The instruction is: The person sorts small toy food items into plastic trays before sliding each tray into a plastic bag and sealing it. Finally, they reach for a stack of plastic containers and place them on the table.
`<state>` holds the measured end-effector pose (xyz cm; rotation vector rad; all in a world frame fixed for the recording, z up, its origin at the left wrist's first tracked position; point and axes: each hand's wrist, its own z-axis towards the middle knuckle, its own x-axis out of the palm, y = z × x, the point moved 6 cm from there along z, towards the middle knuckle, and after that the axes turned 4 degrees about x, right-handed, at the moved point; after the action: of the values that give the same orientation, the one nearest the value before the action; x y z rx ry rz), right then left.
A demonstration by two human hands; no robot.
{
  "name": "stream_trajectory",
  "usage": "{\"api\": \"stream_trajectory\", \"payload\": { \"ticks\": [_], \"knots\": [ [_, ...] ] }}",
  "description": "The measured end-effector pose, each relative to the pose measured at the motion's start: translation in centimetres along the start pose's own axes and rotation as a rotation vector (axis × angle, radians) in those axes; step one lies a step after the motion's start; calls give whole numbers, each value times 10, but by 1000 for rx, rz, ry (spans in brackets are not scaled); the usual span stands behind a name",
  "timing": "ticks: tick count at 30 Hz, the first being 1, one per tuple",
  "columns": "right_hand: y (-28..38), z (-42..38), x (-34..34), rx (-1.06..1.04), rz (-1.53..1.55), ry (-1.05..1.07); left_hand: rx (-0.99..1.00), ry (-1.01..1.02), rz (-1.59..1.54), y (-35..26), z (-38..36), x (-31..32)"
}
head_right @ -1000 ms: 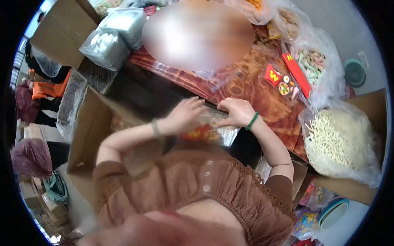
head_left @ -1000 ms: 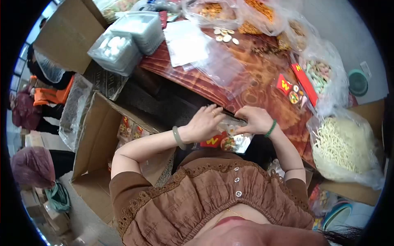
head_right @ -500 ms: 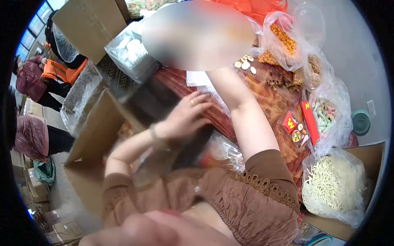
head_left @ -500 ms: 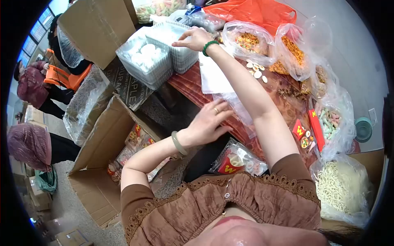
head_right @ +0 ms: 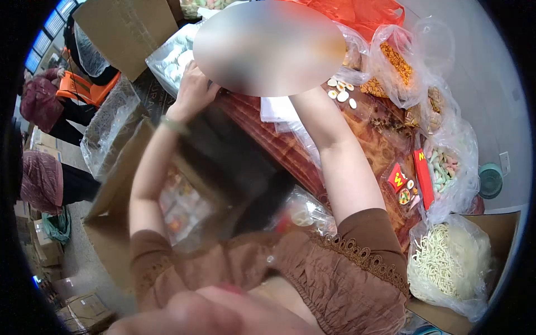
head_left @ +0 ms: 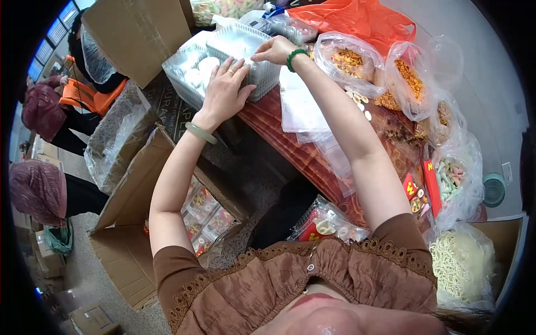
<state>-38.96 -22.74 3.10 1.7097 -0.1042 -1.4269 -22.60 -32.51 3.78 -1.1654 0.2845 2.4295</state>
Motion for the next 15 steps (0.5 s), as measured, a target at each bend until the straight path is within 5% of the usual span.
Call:
{"api": "stream_trajectory", "payload": {
  "ticks": [15],
  "knots": [
    [66, -16, 2, -35, -543, -142, -121, 110, 115, 20, 18, 11]
  ]
}}
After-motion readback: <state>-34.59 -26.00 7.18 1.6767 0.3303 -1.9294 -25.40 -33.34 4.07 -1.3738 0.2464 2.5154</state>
